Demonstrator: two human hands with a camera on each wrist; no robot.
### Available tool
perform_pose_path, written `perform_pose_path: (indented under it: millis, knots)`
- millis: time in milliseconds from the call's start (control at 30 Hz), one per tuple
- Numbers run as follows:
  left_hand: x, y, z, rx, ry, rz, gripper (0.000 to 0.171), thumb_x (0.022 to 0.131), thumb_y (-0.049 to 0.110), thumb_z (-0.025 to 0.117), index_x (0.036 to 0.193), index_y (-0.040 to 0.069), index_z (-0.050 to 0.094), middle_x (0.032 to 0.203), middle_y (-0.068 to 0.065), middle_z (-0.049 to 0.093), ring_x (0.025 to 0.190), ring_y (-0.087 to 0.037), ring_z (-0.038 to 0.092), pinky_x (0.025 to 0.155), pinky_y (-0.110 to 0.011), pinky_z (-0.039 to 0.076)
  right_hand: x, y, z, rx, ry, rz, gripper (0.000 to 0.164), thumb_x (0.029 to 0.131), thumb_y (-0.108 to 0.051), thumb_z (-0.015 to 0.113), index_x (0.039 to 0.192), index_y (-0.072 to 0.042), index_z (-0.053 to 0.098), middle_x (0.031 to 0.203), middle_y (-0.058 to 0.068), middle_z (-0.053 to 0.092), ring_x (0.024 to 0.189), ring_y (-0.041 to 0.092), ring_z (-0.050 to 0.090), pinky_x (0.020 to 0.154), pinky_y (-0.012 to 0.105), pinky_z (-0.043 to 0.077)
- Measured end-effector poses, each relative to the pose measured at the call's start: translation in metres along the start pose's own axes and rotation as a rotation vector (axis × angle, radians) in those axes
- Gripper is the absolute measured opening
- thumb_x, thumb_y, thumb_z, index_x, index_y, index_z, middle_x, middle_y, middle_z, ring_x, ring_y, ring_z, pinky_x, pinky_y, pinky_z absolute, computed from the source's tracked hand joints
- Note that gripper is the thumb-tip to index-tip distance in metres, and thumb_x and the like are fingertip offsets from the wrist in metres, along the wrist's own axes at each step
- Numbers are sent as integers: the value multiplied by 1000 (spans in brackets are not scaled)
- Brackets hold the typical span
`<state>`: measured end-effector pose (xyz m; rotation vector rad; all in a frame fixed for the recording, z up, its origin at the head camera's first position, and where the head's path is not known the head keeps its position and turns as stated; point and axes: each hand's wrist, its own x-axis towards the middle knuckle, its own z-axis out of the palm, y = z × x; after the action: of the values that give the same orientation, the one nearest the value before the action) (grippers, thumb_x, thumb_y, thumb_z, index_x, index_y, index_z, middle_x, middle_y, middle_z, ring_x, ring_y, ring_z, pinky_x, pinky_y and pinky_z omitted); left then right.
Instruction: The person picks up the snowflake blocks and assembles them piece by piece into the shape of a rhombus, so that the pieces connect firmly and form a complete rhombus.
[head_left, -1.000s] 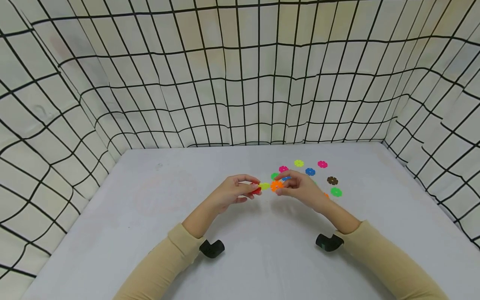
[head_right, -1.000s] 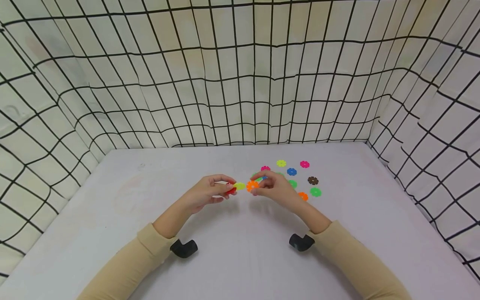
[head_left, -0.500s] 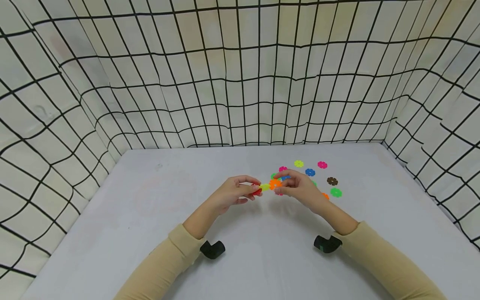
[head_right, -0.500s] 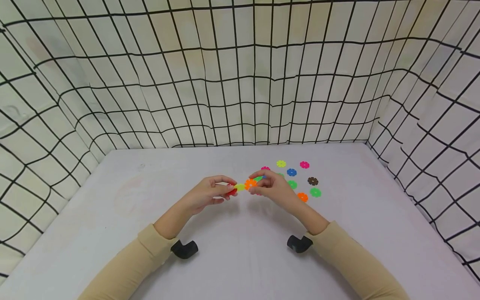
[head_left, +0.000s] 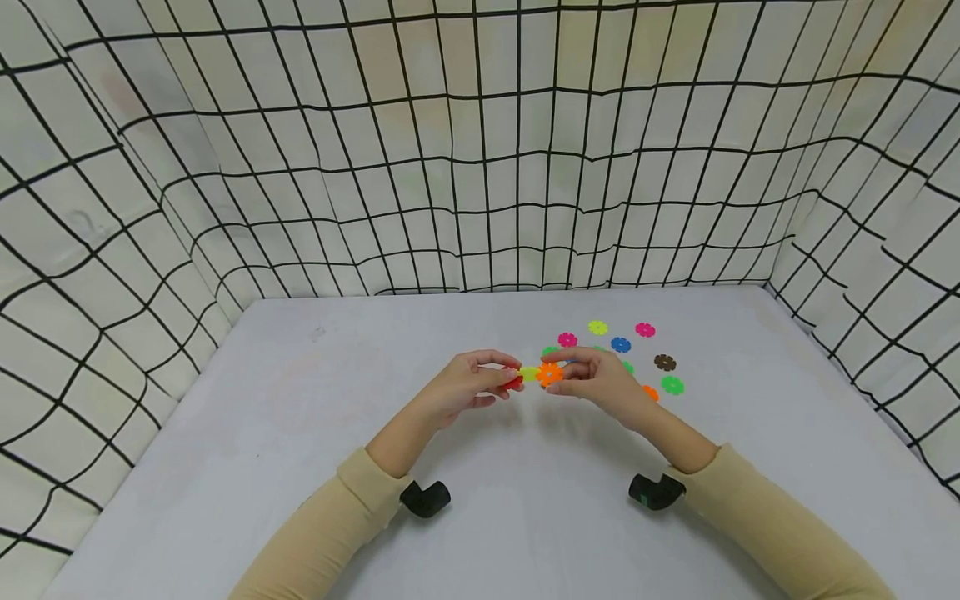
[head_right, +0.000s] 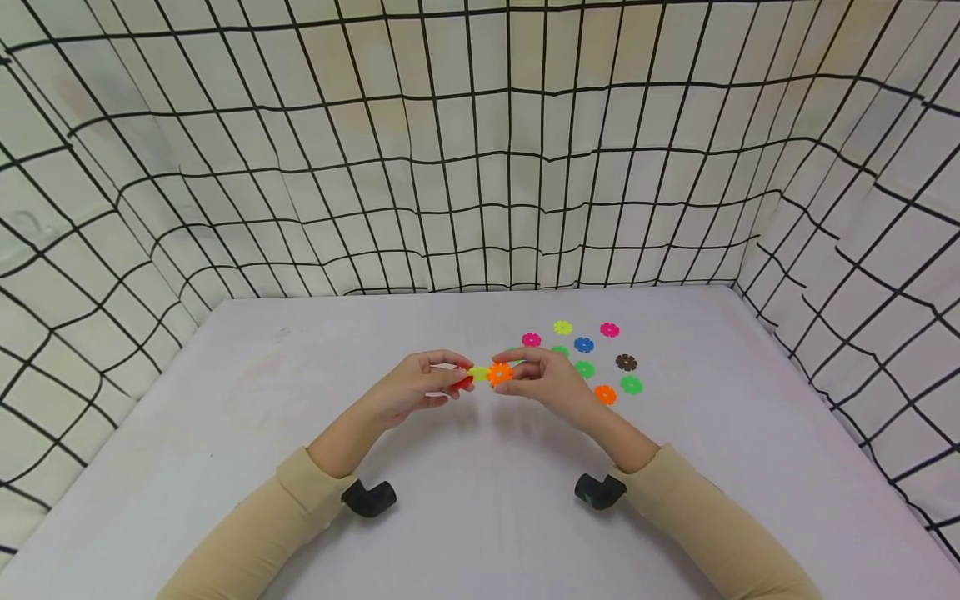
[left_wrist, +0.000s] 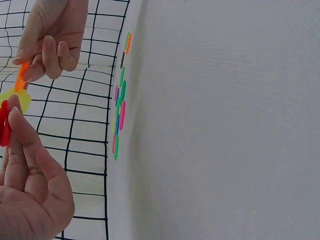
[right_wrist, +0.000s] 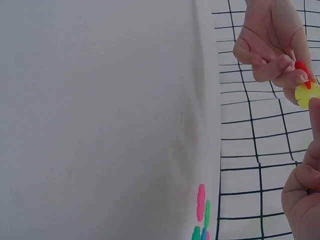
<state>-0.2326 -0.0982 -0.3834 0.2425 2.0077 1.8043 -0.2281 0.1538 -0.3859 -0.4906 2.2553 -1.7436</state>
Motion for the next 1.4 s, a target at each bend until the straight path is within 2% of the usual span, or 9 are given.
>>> perform_pose_path:
  millis: [133, 333, 433, 667, 833, 1000, 1067, 1200, 1400]
  knots:
    - [1, 0, 0, -3, -16, -11, 27, 101, 21, 68, 122, 4, 69, 95, -3, 75, 87, -20, 65, 90, -39, 52, -1, -1, -1, -12, 0, 5, 46, 92, -13, 79, 133, 2, 65, 86, 10, 70, 96, 43, 64, 87, 36, 53]
    - [1, 0, 0, -18, -27, -10, 27, 101, 17, 66, 121, 0, 70, 91, -2, 74, 83, -16, 63, 85, -34, 50, -1, 0, -3, -18, -15, 11, 47, 91, -12, 79, 133, 5, 65, 89, 6, 75, 93, 21, 70, 87, 29, 54]
    - [1, 2, 1, -13, -33, 2, 26, 101, 15, 66, 121, -2, 70, 89, -1, 73, 81, -16, 62, 85, -33, 51, -2, -1, -3, -22, -22, 5, 48, 90, -12, 80, 132, 5, 65, 90, 8, 75, 92, 18, 71, 86, 28, 54]
    - [4, 5, 4, -28, -59, 28, 26, 101, 13, 65, 120, -4, 69, 89, 0, 73, 79, -14, 61, 85, -32, 52, -4, -3, -4, -22, 4, 13, 47, 89, -13, 81, 131, 5, 66, 86, 6, 74, 91, 24, 71, 87, 36, 55]
    - [5, 5, 5, -25, -64, 21, 25, 101, 13, 65, 119, -3, 69, 88, 0, 72, 79, -15, 61, 81, -31, 52, -4, -4, -6, -21, -11, 1, 48, 89, -13, 81, 131, 5, 66, 87, 6, 74, 91, 24, 72, 88, 36, 55]
    - [3, 5, 3, -39, -86, -23, 25, 102, 17, 64, 121, 1, 68, 90, 0, 73, 80, -16, 62, 80, -33, 49, -1, -5, -6, -43, -34, -17, 47, 91, -13, 80, 133, 2, 66, 93, 8, 73, 94, 32, 69, 86, 33, 56]
    - [2, 5, 3, -47, -100, -46, 26, 103, 19, 62, 123, 3, 66, 92, 0, 74, 81, -17, 62, 79, -32, 47, 1, -6, -7, -49, -44, -29, 45, 92, -13, 79, 133, 0, 66, 96, 8, 73, 93, 29, 68, 85, 30, 57]
    - [2, 5, 2, -54, -132, -75, 32, 105, 22, 59, 131, 4, 63, 99, -1, 75, 83, -15, 64, 79, -32, 45, 3, -9, -8, -57, -64, -36, 45, 93, -13, 77, 134, 0, 65, 101, 9, 73, 95, 26, 68, 87, 32, 57]
    - [4, 4, 0, -48, -169, -116, 39, 104, 27, 59, 135, 5, 63, 106, -3, 74, 83, -15, 64, 75, -30, 45, 6, -8, -7, -98, -94, -52, 43, 94, -13, 76, 133, 1, 66, 96, 8, 71, 96, 44, 64, 84, 39, 57]
